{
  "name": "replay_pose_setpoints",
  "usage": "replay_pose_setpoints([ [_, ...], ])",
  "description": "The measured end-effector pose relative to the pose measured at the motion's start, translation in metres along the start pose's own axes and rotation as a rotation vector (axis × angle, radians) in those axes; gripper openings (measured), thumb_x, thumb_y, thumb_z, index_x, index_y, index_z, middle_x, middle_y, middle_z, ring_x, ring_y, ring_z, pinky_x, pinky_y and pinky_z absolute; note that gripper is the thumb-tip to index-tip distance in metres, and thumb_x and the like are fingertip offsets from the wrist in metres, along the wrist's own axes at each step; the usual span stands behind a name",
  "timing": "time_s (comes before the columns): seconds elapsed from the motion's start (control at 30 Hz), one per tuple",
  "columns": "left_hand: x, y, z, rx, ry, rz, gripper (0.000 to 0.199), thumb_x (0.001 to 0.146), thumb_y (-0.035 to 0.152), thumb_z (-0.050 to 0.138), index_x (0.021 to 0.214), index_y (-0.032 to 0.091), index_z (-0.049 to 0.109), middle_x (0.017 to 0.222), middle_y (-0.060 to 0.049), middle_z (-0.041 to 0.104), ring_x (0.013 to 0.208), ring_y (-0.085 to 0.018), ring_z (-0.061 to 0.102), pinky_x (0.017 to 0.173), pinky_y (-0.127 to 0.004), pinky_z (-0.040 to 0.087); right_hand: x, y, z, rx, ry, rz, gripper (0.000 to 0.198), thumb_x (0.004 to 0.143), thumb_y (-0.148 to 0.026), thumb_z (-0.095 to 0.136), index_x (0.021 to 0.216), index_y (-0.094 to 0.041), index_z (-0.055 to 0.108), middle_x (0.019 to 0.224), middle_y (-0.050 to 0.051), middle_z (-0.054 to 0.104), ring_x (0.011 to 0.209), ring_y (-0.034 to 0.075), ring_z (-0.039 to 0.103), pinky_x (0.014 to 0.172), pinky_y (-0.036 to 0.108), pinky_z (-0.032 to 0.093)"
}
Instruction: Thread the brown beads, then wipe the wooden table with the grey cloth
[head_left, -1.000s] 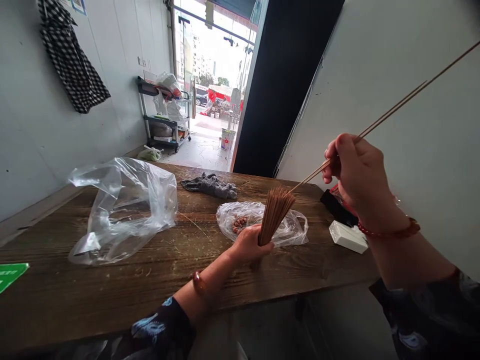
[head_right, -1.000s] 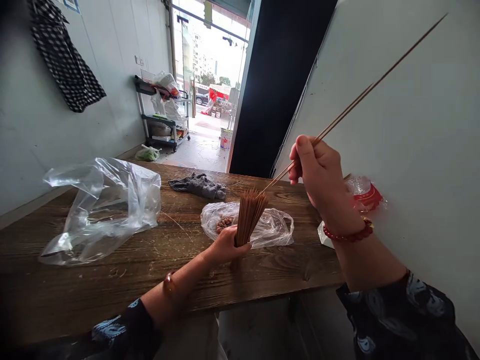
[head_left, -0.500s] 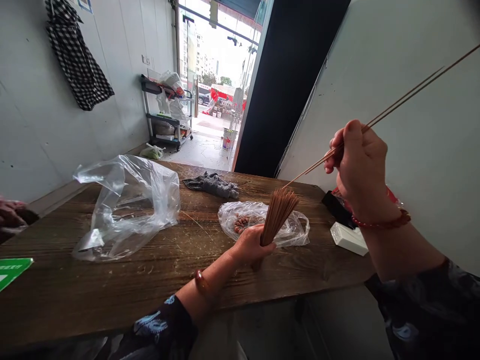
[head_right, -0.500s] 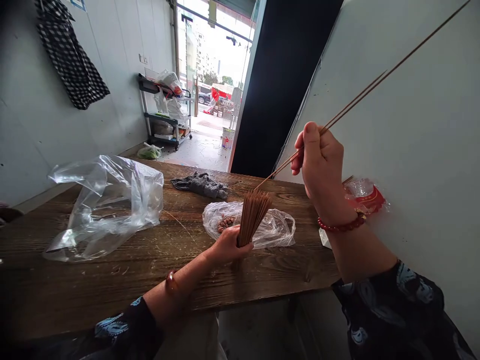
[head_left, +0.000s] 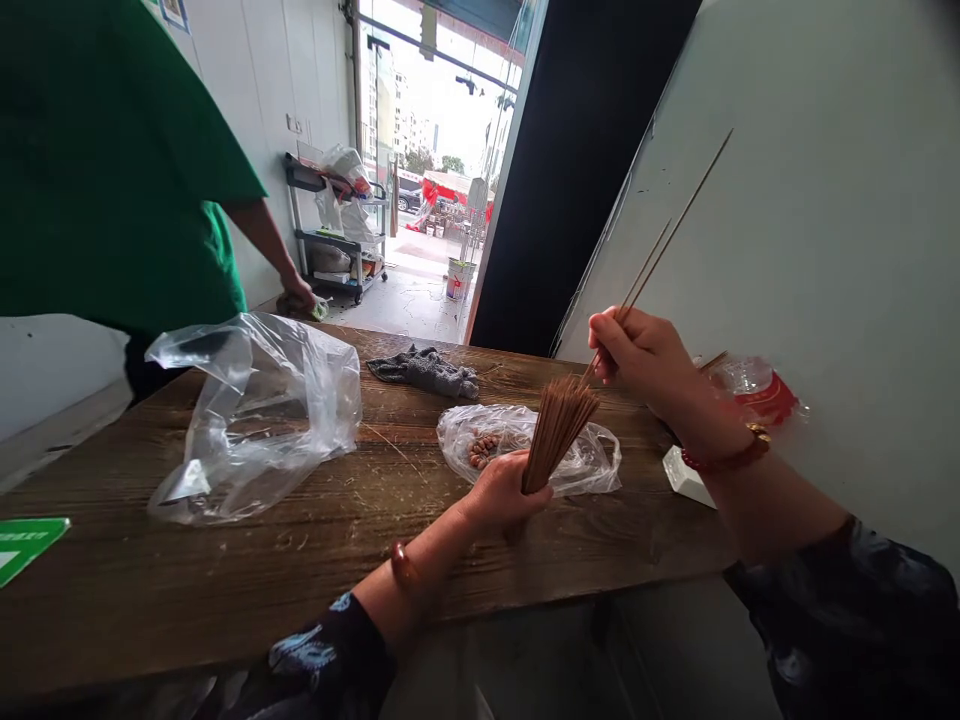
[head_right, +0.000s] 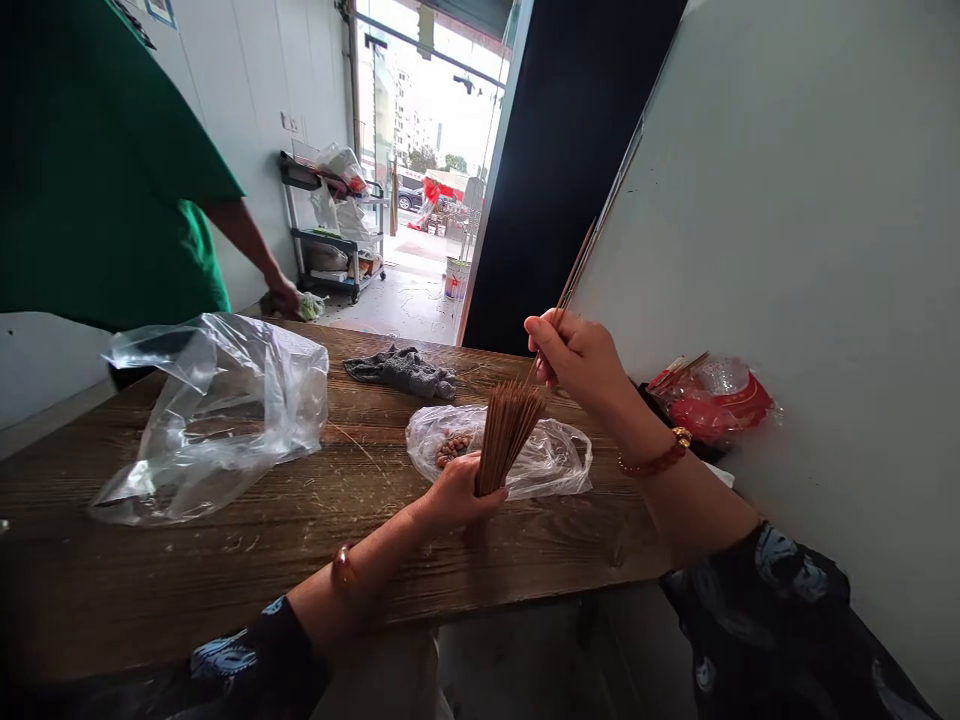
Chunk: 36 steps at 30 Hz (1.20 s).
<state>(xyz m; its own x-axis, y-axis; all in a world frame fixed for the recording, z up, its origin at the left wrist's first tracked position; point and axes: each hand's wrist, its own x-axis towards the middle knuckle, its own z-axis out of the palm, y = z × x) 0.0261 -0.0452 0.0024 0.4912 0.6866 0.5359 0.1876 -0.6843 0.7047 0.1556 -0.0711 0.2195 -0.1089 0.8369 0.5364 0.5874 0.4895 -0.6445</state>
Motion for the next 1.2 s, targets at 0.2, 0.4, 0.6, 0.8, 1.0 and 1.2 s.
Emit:
replay_pose_setpoints([
  [0.2, 0.0, -0.003, 0.001, 0.0, -0.005, 0.009, 0.013, 0.069, 0.017, 0.06, 0.063, 0.018, 0.049, 0.067, 0.004, 0.049, 0.062, -0.01, 0.045, 0.058, -0.023, 0.031, -0.001, 0.012, 0.003, -0.136, -0.036, -0.025, 0.035, 0.087, -0.05, 0.058, 0.072, -0.019, 0.059, 0.053, -0.004, 0.053, 0.05, 0.01, 0.048, 0.051, 0.024, 0.036],
  [0.4, 0.001, -0.003, 0.0, 0.001, -0.01, 0.001, 0.015, 0.068, 0.016, 0.06, 0.061, 0.018, 0.047, 0.065, 0.004, 0.046, 0.06, -0.01, 0.042, 0.058, -0.023, 0.03, -0.006, 0.016, 0.005, -0.229, -0.081, -0.041, 0.035, 0.083, -0.051, 0.061, 0.07, -0.018, 0.062, 0.06, -0.004, 0.047, 0.056, 0.01, 0.038, 0.053, 0.026, 0.029],
  [0.6, 0.0, -0.004, 0.001, 0.008, -0.018, -0.002, 0.012, 0.07, 0.019, 0.059, 0.064, 0.018, 0.049, 0.068, 0.003, 0.05, 0.063, -0.011, 0.045, 0.059, -0.024, 0.031, -0.008, 0.016, -0.001, -0.226, -0.021, -0.018, 0.04, 0.086, -0.056, 0.056, 0.076, -0.019, 0.066, 0.059, -0.004, 0.045, 0.057, 0.011, 0.038, 0.053, 0.026, 0.027],
  [0.8, 0.0, -0.003, 0.0, -0.003, 0.0, 0.017, 0.015, 0.069, 0.018, 0.059, 0.064, 0.018, 0.046, 0.067, 0.004, 0.048, 0.062, -0.011, 0.044, 0.059, -0.024, 0.03, -0.003, 0.026, -0.004, -0.076, 0.03, -0.034, 0.05, 0.09, -0.065, 0.044, 0.095, -0.022, 0.069, 0.086, 0.002, 0.065, 0.074, 0.015, 0.058, 0.061, 0.026, 0.041],
  [1.0, -0.001, -0.003, 0.0, -0.015, 0.005, 0.016, 0.019, 0.069, 0.017, 0.06, 0.061, 0.019, 0.042, 0.065, 0.005, 0.044, 0.06, -0.01, 0.041, 0.057, -0.024, 0.028, 0.011, 0.014, -0.011, 0.109, 0.169, -0.165, 0.062, 0.089, -0.075, 0.03, 0.134, -0.038, 0.051, 0.136, 0.002, 0.058, 0.117, 0.02, 0.059, 0.086, 0.034, 0.052],
  [1.2, -0.001, -0.003, 0.0, -0.018, 0.0, 0.014, 0.017, 0.07, 0.017, 0.059, 0.061, 0.018, 0.044, 0.066, 0.004, 0.047, 0.062, -0.01, 0.043, 0.058, -0.024, 0.03, 0.008, -0.009, -0.011, 0.041, 0.078, -0.208, 0.07, 0.086, -0.08, 0.027, 0.122, -0.033, 0.064, 0.135, 0.002, 0.06, 0.124, 0.024, 0.056, 0.098, 0.042, 0.051],
])
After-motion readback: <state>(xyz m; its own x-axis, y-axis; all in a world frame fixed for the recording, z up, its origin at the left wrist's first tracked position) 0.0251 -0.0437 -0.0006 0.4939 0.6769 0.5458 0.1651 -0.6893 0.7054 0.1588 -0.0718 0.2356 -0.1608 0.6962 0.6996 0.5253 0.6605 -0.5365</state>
